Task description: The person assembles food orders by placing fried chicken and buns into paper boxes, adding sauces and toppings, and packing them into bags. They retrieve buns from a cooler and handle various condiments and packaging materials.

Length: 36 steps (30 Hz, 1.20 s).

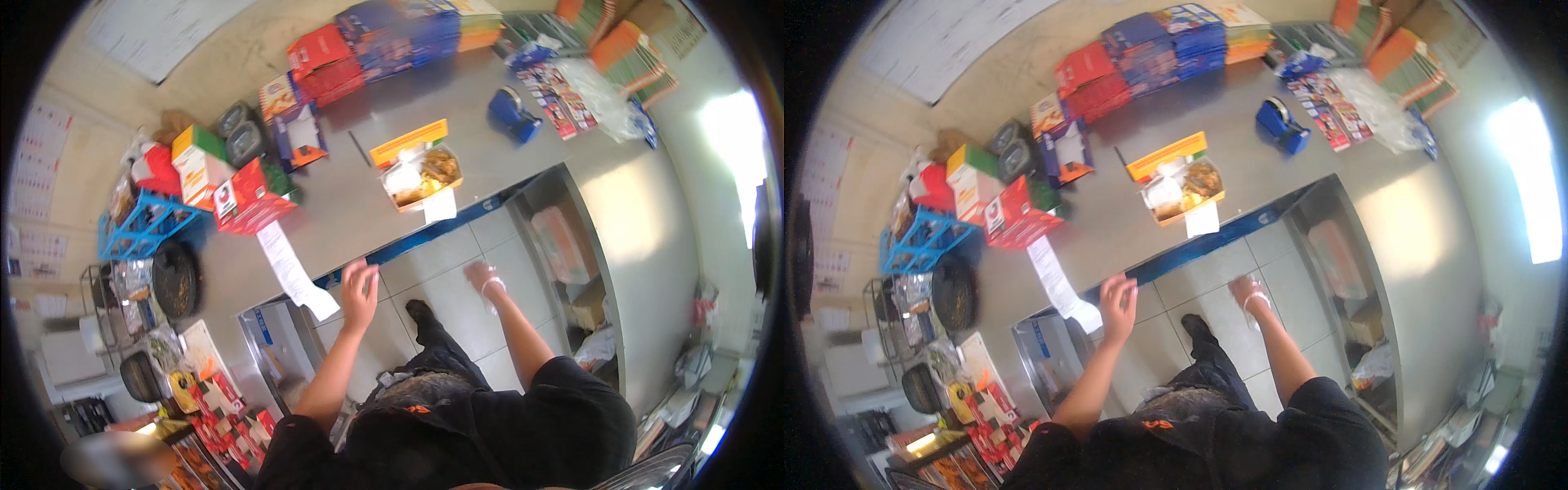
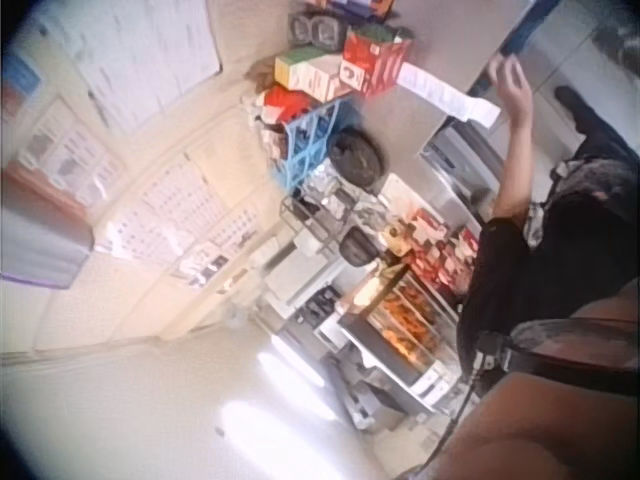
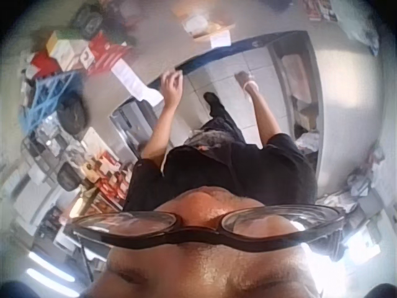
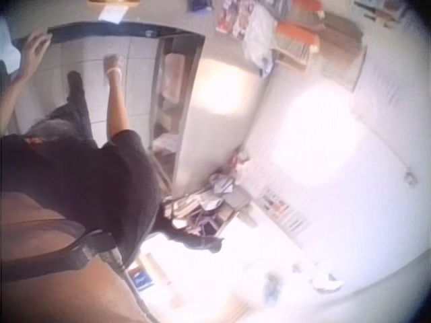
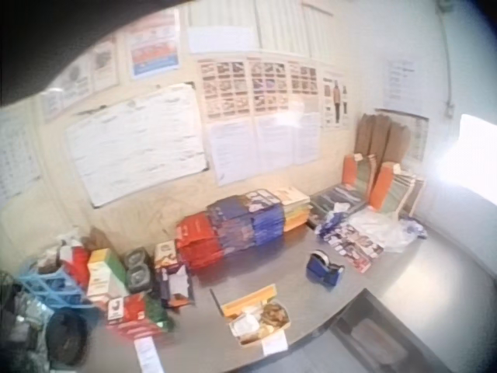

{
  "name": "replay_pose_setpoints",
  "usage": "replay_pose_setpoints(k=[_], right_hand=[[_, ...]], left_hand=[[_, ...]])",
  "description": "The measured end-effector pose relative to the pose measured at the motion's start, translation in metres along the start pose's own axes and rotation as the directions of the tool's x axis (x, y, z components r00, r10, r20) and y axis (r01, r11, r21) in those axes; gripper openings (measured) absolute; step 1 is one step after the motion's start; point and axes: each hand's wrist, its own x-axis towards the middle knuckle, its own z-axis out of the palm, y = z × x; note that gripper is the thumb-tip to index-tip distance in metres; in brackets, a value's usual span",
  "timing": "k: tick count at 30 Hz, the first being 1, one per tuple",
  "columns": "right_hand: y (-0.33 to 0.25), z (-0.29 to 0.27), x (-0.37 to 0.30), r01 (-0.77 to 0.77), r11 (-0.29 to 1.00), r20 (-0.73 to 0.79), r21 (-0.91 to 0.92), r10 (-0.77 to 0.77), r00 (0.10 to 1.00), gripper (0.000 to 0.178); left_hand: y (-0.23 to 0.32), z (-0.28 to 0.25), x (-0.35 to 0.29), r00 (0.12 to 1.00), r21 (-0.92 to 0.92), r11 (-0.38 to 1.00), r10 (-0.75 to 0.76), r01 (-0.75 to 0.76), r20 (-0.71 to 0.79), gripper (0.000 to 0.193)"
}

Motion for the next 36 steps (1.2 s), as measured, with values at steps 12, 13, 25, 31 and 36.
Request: replay_pose_setpoints(k=[12, 13, 25, 31, 36], right_hand=[[-0.269, 0.113, -0.002, 0.971, -0.034, 0.836, -0.238, -0.515, 0.187, 0.027], [-0.295, 0.118, 0.019, 0.969, -0.144, 0.899, -0.201, -0.419, 0.124, 0.030], [-0.681, 0.191, -0.373, 0.989, 0.150, 0.876, 0.009, -0.478, 0.065, 0.055], [-0.738, 0.210, -0.579, 0.975, 0.112, 0.920, 0.192, -0.367, -0.139, 0.052], [-0.764, 0.251, -0.650, 0.977, 0.042, 0.958, 0.208, -0.210, -0.195, 0.043]], left_hand=[[-0.003, -0.073, -0.609, 0.173, 0.003, 0.173, -0.984, 0.985, 0.039, 0.064], [0.010, -0.065, -0.617, 0.150, -0.035, 0.147, -0.982, 0.989, 0.113, 0.070], [0.254, -0.097, -0.882, -0.257, -0.873, 0.061, -0.944, 0.485, -0.208, 0.054], [0.500, -0.343, -0.869, -0.304, -0.200, 0.455, 0.169, 0.868, -0.938, 0.073], [0.587, -0.453, -0.817, -0.026, 0.678, 0.450, 0.843, 0.581, -0.537, 0.073]])
